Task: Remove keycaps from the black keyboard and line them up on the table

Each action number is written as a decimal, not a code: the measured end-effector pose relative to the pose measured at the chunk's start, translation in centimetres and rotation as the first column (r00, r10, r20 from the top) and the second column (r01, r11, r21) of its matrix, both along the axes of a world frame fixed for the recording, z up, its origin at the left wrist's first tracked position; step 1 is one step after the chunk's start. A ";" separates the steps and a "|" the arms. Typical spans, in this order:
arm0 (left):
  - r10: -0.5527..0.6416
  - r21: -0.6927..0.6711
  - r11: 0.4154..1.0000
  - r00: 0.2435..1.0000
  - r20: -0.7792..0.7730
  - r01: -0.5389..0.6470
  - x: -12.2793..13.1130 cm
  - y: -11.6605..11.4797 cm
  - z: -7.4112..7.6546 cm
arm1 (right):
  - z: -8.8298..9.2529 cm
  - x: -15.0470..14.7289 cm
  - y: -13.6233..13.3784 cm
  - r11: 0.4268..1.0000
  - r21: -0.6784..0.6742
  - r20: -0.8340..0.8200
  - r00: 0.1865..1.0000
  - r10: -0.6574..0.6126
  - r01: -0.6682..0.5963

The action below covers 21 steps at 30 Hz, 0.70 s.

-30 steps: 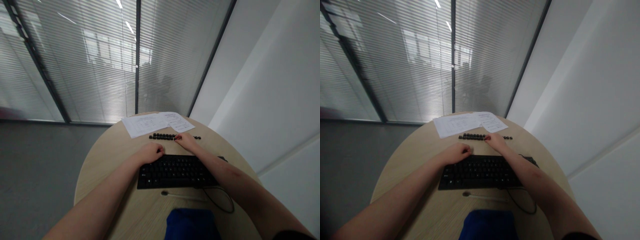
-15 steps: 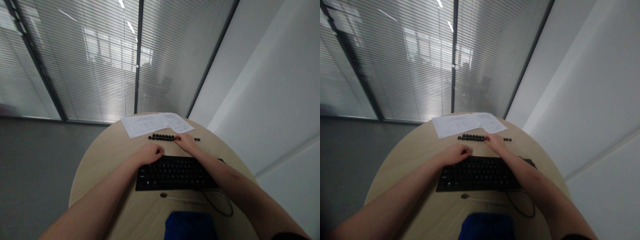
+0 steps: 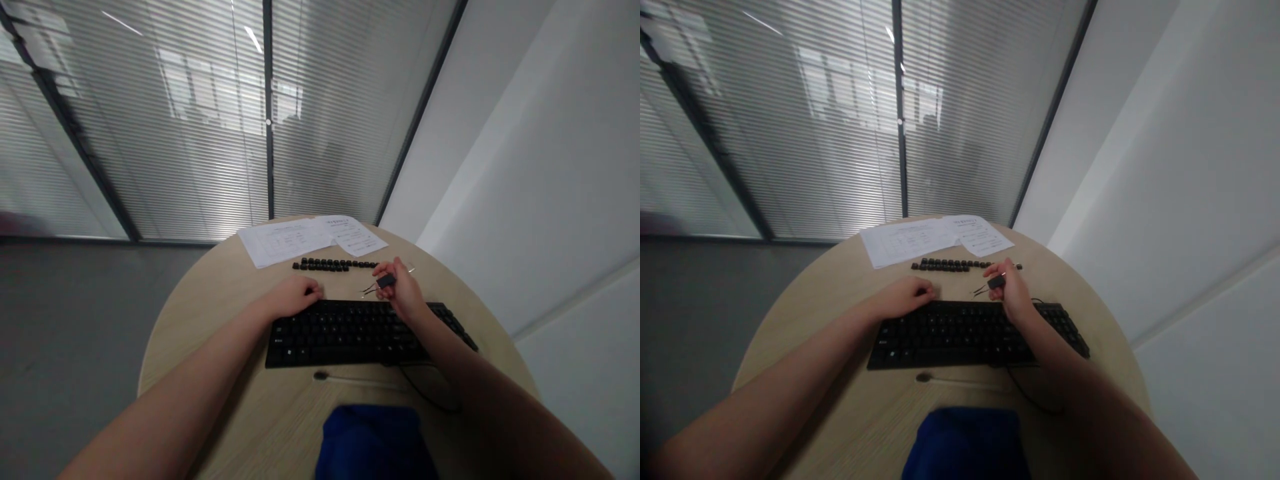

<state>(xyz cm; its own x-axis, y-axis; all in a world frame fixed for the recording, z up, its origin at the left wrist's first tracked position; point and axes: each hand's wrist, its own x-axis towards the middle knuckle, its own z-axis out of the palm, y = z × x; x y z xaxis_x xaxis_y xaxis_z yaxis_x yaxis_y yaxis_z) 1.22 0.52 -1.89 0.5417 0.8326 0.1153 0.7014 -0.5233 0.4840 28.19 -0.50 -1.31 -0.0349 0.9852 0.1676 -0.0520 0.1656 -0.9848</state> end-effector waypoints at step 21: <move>0.042 -0.008 0.999 0.998 -0.042 -0.042 -0.4 0.0 0.4 | -2.4 -1.6 -1.6 0.995 0.030 0.149 0.984 0.094 -0.100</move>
<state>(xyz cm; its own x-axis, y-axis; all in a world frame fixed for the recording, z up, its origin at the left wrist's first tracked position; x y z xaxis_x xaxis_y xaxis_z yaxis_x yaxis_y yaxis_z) 0.82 0.57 -1.52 0.5102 0.8558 0.0857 0.7424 -0.4886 0.4584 26.59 -2.15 -3.71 -0.1571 0.9691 0.1904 0.0753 0.2040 -0.9761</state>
